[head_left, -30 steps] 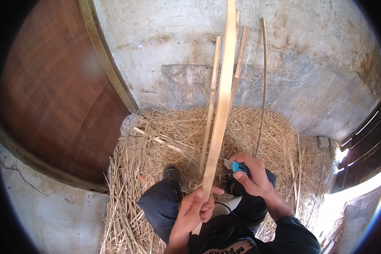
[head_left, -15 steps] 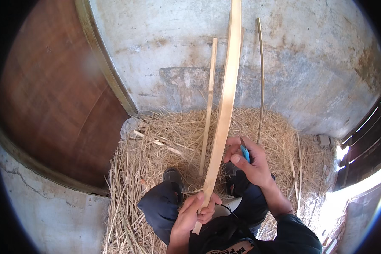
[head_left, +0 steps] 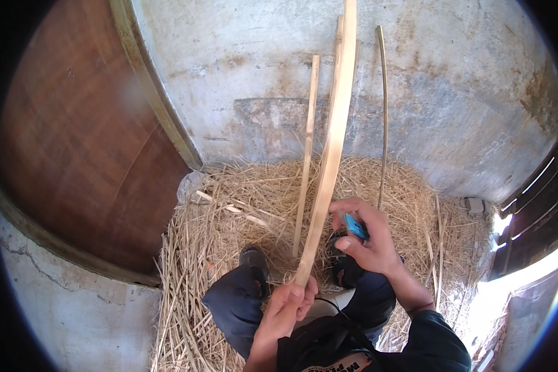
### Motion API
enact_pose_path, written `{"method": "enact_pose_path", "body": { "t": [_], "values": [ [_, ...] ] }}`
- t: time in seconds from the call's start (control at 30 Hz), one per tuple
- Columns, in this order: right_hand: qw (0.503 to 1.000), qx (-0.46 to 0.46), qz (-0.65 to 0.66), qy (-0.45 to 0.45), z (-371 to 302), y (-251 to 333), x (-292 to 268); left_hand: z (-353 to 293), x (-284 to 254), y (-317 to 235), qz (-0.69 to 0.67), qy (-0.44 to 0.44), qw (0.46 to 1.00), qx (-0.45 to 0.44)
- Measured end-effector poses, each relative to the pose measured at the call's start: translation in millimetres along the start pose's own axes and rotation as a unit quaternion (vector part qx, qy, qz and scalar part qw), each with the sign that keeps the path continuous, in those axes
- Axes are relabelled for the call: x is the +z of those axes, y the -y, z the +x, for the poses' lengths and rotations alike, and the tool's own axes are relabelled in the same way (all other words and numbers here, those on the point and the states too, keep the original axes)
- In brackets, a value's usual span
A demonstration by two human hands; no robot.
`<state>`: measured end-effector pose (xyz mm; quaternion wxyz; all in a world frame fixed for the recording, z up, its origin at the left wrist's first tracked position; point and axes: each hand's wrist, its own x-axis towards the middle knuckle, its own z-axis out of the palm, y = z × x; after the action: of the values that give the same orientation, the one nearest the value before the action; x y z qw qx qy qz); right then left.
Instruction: The person sits on a bed of straw and uses a utility knife to shave thin strips from long bamboo poles. They hold the pole with one hand and scrape the blade along the length of the wood to remove the outer layer, repeating this process on multiple poles.
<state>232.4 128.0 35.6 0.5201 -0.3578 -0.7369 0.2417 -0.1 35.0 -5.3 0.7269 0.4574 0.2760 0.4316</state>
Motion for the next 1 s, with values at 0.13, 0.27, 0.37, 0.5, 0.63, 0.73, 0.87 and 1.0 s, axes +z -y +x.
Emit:
{"method": "enact_pose_path", "body": {
  "t": [0.13,0.27,0.37,0.5,0.63,0.73,0.87,1.0],
  "values": [
    [0.997,-0.028,-0.060,0.048,-8.2,13.5,-12.9,1.0,7.0,-6.7,0.116,-0.117,0.986,0.040],
    [0.982,-0.068,-0.142,0.102,-13.2,27.8,-9.2,6.1,19.9,-9.7,0.186,-0.182,0.960,0.102],
    [0.976,-0.090,-0.163,0.113,-12.9,32.6,-6.7,5.6,21.4,-7.0,0.226,-0.198,0.944,0.133],
    [0.970,-0.124,-0.176,0.115,-16.6,33.2,-1.0,3.4,20.0,-2.9,0.211,-0.203,0.948,0.122],
    [0.966,-0.140,-0.193,0.095,-17.1,32.7,5.9,1.3,17.5,-3.9,0.243,-0.209,0.942,0.098],
    [0.961,-0.145,-0.216,0.092,-18.8,35.2,8.1,-1.2,15.8,-2.4,0.280,-0.198,0.936,0.081],
    [0.959,-0.161,-0.217,0.082,-18.6,35.6,13.6,0.0,20.5,-3.3,0.288,-0.205,0.931,0.087],
    [0.953,-0.160,-0.246,0.071,-23.1,34.0,15.1,-0.7,27.3,-14.0,0.347,-0.217,0.908,0.090]
  ]
}}
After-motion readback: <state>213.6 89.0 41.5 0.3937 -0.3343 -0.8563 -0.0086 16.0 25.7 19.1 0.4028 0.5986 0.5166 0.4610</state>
